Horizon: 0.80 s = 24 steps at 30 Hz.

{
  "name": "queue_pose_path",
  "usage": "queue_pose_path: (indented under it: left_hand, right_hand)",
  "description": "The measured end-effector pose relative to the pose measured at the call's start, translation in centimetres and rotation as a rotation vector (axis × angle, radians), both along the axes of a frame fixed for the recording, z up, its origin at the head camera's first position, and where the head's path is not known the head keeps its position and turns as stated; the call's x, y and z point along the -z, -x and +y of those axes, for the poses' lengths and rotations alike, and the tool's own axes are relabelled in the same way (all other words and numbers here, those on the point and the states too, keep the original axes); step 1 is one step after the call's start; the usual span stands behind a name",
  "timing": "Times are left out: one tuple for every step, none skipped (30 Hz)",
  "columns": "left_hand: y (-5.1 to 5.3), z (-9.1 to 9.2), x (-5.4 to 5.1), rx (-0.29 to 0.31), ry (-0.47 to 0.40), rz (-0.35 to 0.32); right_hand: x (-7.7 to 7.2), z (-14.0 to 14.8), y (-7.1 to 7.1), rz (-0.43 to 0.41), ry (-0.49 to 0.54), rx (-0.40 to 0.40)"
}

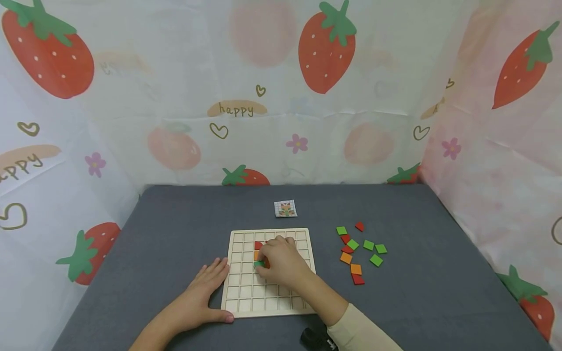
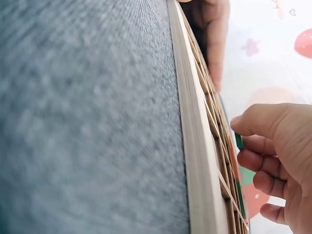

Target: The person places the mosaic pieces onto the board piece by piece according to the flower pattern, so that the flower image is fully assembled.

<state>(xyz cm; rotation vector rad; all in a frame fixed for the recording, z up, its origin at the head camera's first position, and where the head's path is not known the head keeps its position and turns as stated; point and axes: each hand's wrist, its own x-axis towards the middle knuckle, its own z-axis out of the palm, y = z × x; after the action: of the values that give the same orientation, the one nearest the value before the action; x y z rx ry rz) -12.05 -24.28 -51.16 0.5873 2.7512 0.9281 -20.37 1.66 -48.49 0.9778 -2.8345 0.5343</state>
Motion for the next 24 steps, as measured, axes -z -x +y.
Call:
queue_pose_path:
  left_hand:
    - [0.02, 0.01, 0.00, 0.000, 0.000, 0.000]
    - [0.04, 0.00, -0.01, 0.000, -0.001, 0.001]
    - [0.05, 0.00, -0.02, 0.000, -0.002, 0.001]
    - [0.06, 0.01, -0.03, -0.001, -0.002, -0.001]
    - [0.07, 0.01, -0.03, -0.002, -0.001, -0.004]
    - [0.09, 0.00, -0.03, -0.002, -0.001, -0.008]
    - [0.10, 0.01, -0.02, -0.003, 0.001, -0.011]
    - [0.11, 0.01, -0.01, -0.003, 0.003, -0.013]
    - [0.13, 0.03, 0.01, -0.004, 0.007, -0.015]
    - [0.13, 0.04, 0.02, -0.004, 0.009, -0.016]
    - [0.13, 0.05, 0.02, -0.005, 0.011, -0.018]
    - [0.13, 0.07, 0.02, -0.005, 0.012, -0.018]
    - [0.12, 0.08, 0.02, -0.005, 0.012, -0.017]
    - [0.11, 0.09, 0.02, -0.005, 0.010, -0.015]
    - [0.11, 0.10, 0.02, -0.005, 0.010, -0.012]
    - [0.09, 0.10, 0.01, -0.005, 0.008, -0.008]
    - [0.08, 0.10, 0.00, -0.005, 0.007, -0.004]
    - [0.06, 0.09, -0.01, -0.004, 0.006, 0.001]
    - [0.05, 0.09, -0.02, -0.005, 0.006, 0.006]
    - [0.04, 0.08, -0.03, -0.005, 0.005, 0.009]
    - [0.03, 0.08, -0.04, -0.004, 0.006, 0.013]
    - [0.02, 0.09, -0.06, -0.003, 0.006, 0.014]
    - [0.01, 0.09, -0.07, -0.004, 0.005, 0.014]
    - [0.00, 0.09, -0.10, -0.004, 0.005, 0.014]
  right_hand:
    - [0.04, -0.03, 0.02, 0.004, -0.003, 0.001]
    - [0.06, -0.06, 0.00, 0.008, -0.005, 0.001]
    - [0.10, -0.06, 0.01, 0.014, -0.004, 0.001]
    - [0.15, -0.07, 0.02, 0.018, -0.005, 0.001]
    - [0.20, -0.07, 0.03, 0.020, -0.004, 0.001]
    - [0.25, -0.08, 0.04, 0.023, -0.006, 0.002]
    - [0.29, -0.08, 0.03, 0.026, -0.009, 0.003]
    - [0.35, -0.09, 0.05, 0.027, -0.009, 0.004]
    - [0.41, -0.09, 0.06, 0.028, -0.010, 0.006]
    - [0.45, -0.11, 0.08, 0.031, -0.013, 0.008]
    - [0.50, -0.12, 0.08, 0.033, -0.016, 0.009]
    - [0.54, -0.14, 0.09, 0.037, -0.019, 0.010]
    - [0.55, -0.14, 0.08, 0.041, -0.022, 0.010]
    - [0.57, -0.14, 0.09, 0.045, -0.024, 0.010]
    - [0.58, -0.14, 0.08, 0.047, -0.026, 0.010]
    - [0.57, -0.13, 0.06, 0.051, -0.029, 0.010]
    - [0.58, -0.13, 0.06, 0.053, -0.031, 0.009]
    - [0.57, -0.13, 0.04, 0.054, -0.031, 0.009]
    - [0.56, -0.12, 0.03, 0.054, -0.031, 0.009]
    - [0.57, -0.11, 0.04, 0.055, -0.029, 0.009]
    - [0.57, -0.12, 0.02, 0.054, -0.028, 0.010]
    - [0.56, -0.13, 0.01, 0.055, -0.026, 0.011]
    - [0.58, -0.14, 0.02, 0.055, -0.025, 0.012]
    - [0.59, -0.13, 0.02, 0.055, -0.023, 0.014]
